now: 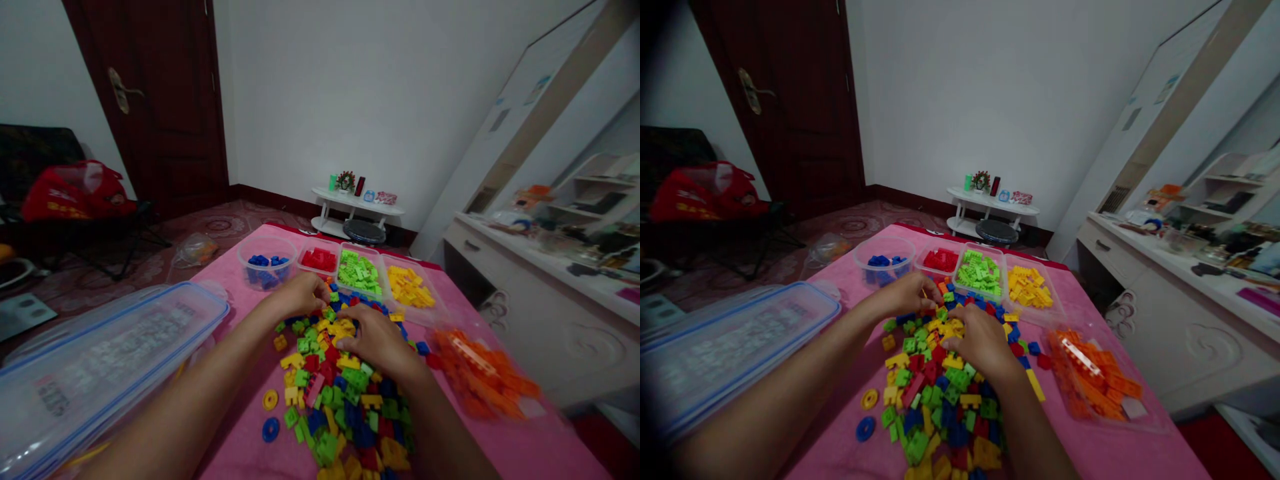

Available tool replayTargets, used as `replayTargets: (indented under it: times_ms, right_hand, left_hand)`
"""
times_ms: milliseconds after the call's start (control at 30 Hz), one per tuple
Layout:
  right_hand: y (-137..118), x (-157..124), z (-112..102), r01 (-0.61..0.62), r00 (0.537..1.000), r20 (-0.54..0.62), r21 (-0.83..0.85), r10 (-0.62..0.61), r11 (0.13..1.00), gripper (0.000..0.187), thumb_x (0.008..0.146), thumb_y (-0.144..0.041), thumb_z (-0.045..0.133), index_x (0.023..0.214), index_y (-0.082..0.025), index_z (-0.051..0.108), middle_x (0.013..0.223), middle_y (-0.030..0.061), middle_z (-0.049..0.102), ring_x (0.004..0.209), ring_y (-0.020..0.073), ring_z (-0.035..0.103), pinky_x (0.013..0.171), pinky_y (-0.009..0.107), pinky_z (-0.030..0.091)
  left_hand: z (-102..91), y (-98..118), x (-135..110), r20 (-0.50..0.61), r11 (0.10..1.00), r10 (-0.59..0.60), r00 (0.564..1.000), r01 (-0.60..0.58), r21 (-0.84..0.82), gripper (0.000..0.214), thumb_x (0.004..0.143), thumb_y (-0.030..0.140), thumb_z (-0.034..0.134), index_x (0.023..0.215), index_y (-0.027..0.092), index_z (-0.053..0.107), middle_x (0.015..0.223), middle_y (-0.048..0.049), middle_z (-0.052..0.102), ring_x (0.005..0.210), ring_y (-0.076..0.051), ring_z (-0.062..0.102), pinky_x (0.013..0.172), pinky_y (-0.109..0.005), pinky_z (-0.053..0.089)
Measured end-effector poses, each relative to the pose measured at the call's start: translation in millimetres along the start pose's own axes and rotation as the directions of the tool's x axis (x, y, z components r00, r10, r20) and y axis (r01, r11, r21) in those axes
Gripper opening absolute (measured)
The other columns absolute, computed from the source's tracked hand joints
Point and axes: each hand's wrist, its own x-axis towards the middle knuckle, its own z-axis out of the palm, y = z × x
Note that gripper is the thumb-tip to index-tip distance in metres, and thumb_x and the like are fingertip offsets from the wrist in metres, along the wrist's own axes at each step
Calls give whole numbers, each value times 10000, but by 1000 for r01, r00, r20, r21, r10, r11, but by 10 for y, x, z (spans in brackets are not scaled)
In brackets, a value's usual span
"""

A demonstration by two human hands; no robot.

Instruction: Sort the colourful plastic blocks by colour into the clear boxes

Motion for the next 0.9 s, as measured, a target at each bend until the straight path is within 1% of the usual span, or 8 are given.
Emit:
replayTargets:
  times_ms: [100,267,367,467,567,633,767,900]
  right_hand:
    - [15,-20,49,-29,1000,-9,-39,29,999,358,637,-350,733,987,-286,690,1009,17,649,924,217,609,747,297,398]
    - [112,7,12,-24,999,-27,80,26,997,117,663,-309,704,734,-218,694,828,11,643,785,165,590,666,254,376]
    - [167,-2,-47,-12,1000,-2,162,13,987,71,664,-258,683,675,-187,680,721,2,625,674,134,552,590,232,350]
    - [198,-24,-130,-10,999,-45,222,21,975,72,660,-236,669,646,-167,656,646,-10,594,601,112,503,535,219,317]
    - [210,-36,-202,-30,994,-91,306,60,952,132,679,-263,650,607,-158,618,555,-29,533,529,94,443,493,212,286]
    - [203,-35,-220,-51,988,-113,400,105,915,165,688,-294,646,607,-158,600,528,-40,508,482,80,407,466,208,270]
    - [126,-18,-180,-67,942,-194,691,273,720,229,719,-382,631,657,-177,550,526,-60,489,422,71,394,419,203,282]
    - [10,-3,-104,7,931,-173,888,320,461,283,713,-426,652,668,-184,512,525,-73,451,422,74,420,411,199,332]
  left_hand:
    - [82,72,-30,93,998,60,994,-63,29,247,647,201,683,887,160,725,770,-8,710,673,-136,609,574,-199,408]
    - [293,177,-58,149,976,119,982,-143,162,371,581,255,741,948,205,726,833,-21,712,729,-168,615,593,-226,401]
    - [390,211,-42,113,965,70,991,-96,244,292,602,262,722,888,202,736,864,-46,714,782,-193,620,603,-242,393]
    - [393,207,-11,64,973,0,998,-14,229,190,638,247,694,819,199,725,806,-34,707,728,-169,608,593,-237,384]
    - [321,191,16,7,999,-15,1000,15,45,141,669,252,670,779,165,690,727,-16,676,641,-134,575,567,-219,381]
    - [262,201,23,10,980,-27,1000,28,-198,167,688,284,661,779,144,656,664,0,631,587,-116,547,528,-206,377]
    - [180,288,-2,82,757,-63,995,101,-646,335,681,420,692,821,132,594,563,41,531,478,-77,475,443,-176,351]
    - [160,360,-36,121,587,-39,992,120,-801,401,647,459,742,808,125,589,552,42,527,462,-46,453,435,-142,343]
